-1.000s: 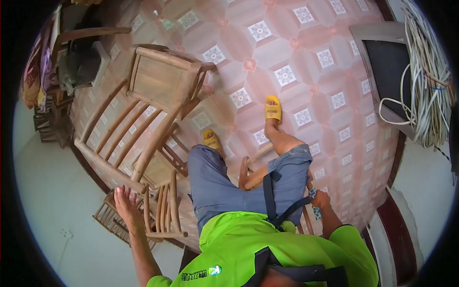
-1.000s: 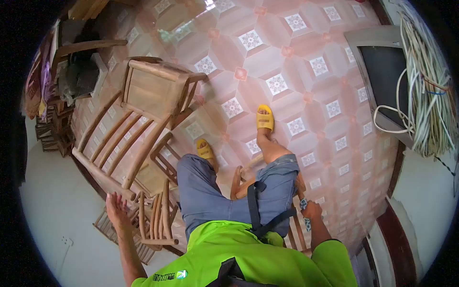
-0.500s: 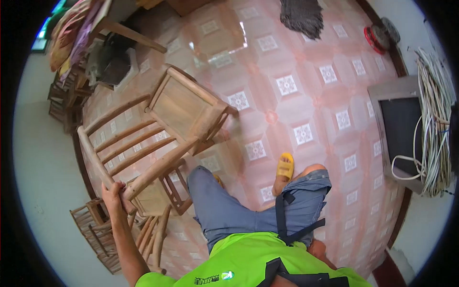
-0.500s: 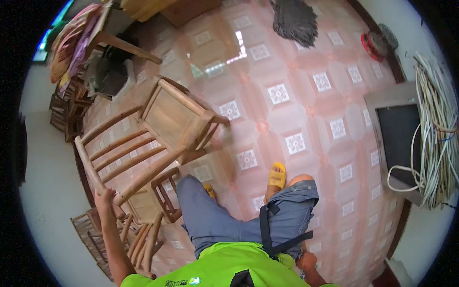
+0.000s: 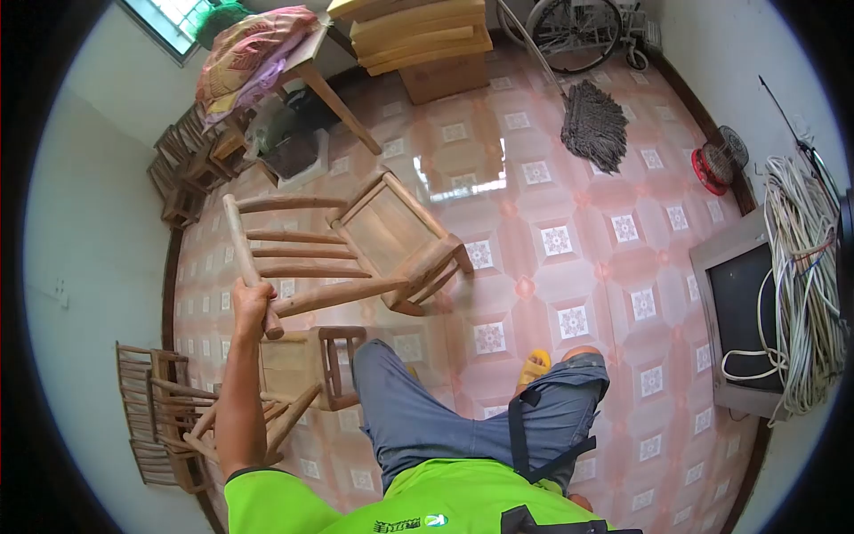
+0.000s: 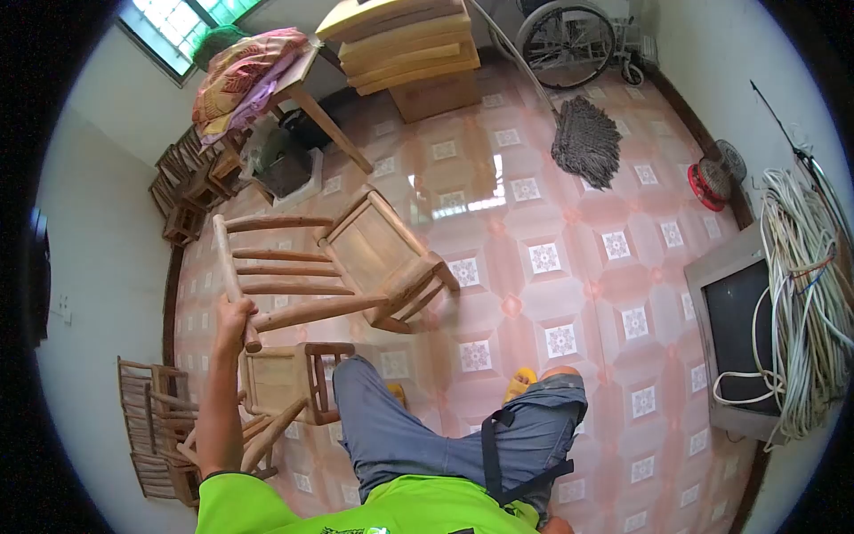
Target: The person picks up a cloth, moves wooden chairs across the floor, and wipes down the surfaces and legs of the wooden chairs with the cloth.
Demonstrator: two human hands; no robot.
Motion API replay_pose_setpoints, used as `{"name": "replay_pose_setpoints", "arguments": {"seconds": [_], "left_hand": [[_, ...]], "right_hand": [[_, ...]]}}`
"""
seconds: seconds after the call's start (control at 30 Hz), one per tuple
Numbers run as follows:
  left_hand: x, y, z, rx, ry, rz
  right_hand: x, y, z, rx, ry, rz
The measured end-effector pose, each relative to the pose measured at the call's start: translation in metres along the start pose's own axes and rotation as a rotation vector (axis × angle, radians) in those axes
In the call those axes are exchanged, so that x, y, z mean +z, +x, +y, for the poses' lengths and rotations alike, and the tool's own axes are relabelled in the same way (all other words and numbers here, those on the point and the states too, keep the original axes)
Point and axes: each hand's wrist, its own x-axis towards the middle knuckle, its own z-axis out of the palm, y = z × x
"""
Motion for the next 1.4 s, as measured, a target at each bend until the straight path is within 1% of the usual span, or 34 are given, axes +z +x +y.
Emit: {"name": "replay_pose_setpoints", "arguments": {"seconds": [0.03, 0.13, 0.17, 0.2, 0.23, 0.3, 0.37, 0.43, 0.47, 0.53, 0.6, 0.67, 0.73, 0.8, 0.83, 0.9, 0.93, 0.97, 1.03, 1.07, 1.1, 1.13, 1.17, 1.23, 1.3, 1.37, 1.4], "left_hand": [[0.0, 0.001, 0.001, 0.0, 0.034, -0.018], [0.003, 0.008, -0.012, 0.011, -0.01, 0.007], [0.002, 0.01, -0.015, 0.014, -0.032, 0.017], [0.002, 0.009, -0.014, 0.017, -0.04, 0.021], [0.005, 0.005, -0.01, 0.015, -0.023, 0.037], [0.007, 0.003, -0.005, 0.026, -0.012, 0.064], [0.007, 0.006, -0.012, 0.051, -0.011, 0.078], [0.002, -0.001, -0.012, 0.046, -0.003, 0.101], [0.001, -0.002, -0.011, 0.04, 0.003, 0.107], [-0.004, -0.004, -0.021, 0.015, -0.012, 0.129], [-0.016, 0.004, -0.046, 0.005, -0.014, 0.119], [-0.018, 0.004, -0.048, -0.004, -0.032, 0.108], [-0.016, -0.011, -0.034, 0.01, -0.092, 0.153], [-0.013, -0.005, -0.039, 0.024, -0.09, 0.156], [-0.009, 0.0, -0.039, 0.042, -0.063, 0.149], [0.001, 0.002, -0.034, 0.075, -0.093, 0.169], [0.007, -0.001, -0.024, 0.097, -0.08, 0.175], [0.011, -0.003, -0.015, 0.117, -0.067, 0.183], [0.029, 0.016, -0.026, 0.13, -0.043, 0.223], [0.023, 0.004, -0.009, 0.053, -0.109, 0.166], [0.024, 0.004, -0.007, 0.057, -0.124, 0.176], [0.024, 0.002, -0.006, 0.048, -0.112, 0.168], [0.024, 0.002, -0.006, 0.039, -0.096, 0.16], [0.023, 0.001, -0.004, 0.044, -0.091, 0.142], [0.018, -0.005, 0.004, 0.032, -0.047, 0.113], [0.018, -0.003, 0.0, 0.02, -0.057, 0.095], [0.019, -0.006, -0.001, 0.056, -0.026, 0.091]], "right_hand": [[0.026, -0.001, 0.024, -0.014, 0.0, -0.021], [0.128, -0.034, 0.148, -0.042, -0.001, -0.085], [0.133, -0.061, 0.158, -0.049, -0.004, -0.106], [0.066, 0.032, 0.075, -0.057, -0.008, -0.129], [0.044, 0.023, 0.05, -0.068, -0.014, -0.153], [0.017, 0.02, 0.027, -0.091, -0.025, -0.164], [-0.035, 0.016, 0.009, 0.181, -0.053, 0.049], [-0.097, 0.013, -0.009, 0.248, 0.161, 0.353], [-0.129, 0.015, -0.023, 0.211, 0.248, 0.538], [-0.195, 0.02, -0.051, 0.274, 0.573, 0.64], [-0.253, 0.006, -0.101, 0.133, 0.725, 0.767], [-0.291, 0.028, -0.115, -0.083, 0.841, 0.895], [-0.333, 0.025, -0.155, -0.303, 1.083, 0.801], [-0.367, 0.002, -0.227, -0.545, 1.224, 0.765], [-0.382, 0.004, -0.239, -0.666, 1.214, 0.595], [-0.392, -0.029, -0.32, -0.724, 1.193, 0.563], [-0.394, -0.024, -0.345, -0.702, 1.154, 0.597], [-0.399, -0.021, -0.36, -0.832, 1.055, 0.464], [-0.393, -0.021, -0.403, -0.809, 0.95, 0.529], [-0.386, -0.028, -0.424, -0.82, 0.908, 0.541], [-0.38, -0.034, -0.443, -0.831, 0.869, 0.554], [-0.372, -0.031, -0.453, -0.871, 0.894, 0.52], [-0.364, -0.041, -0.463, -0.815, 0.738, 0.552], [-0.346, -0.019, -0.466, -0.806, 0.712, 0.57], [-0.333, 0.005, -0.457, -0.729, 0.745, 0.502], [-0.326, 0.027, -0.444, -0.773, 0.757, 0.514], [-0.325, 0.03, -0.441, -0.742, 0.924, 0.5]]}}
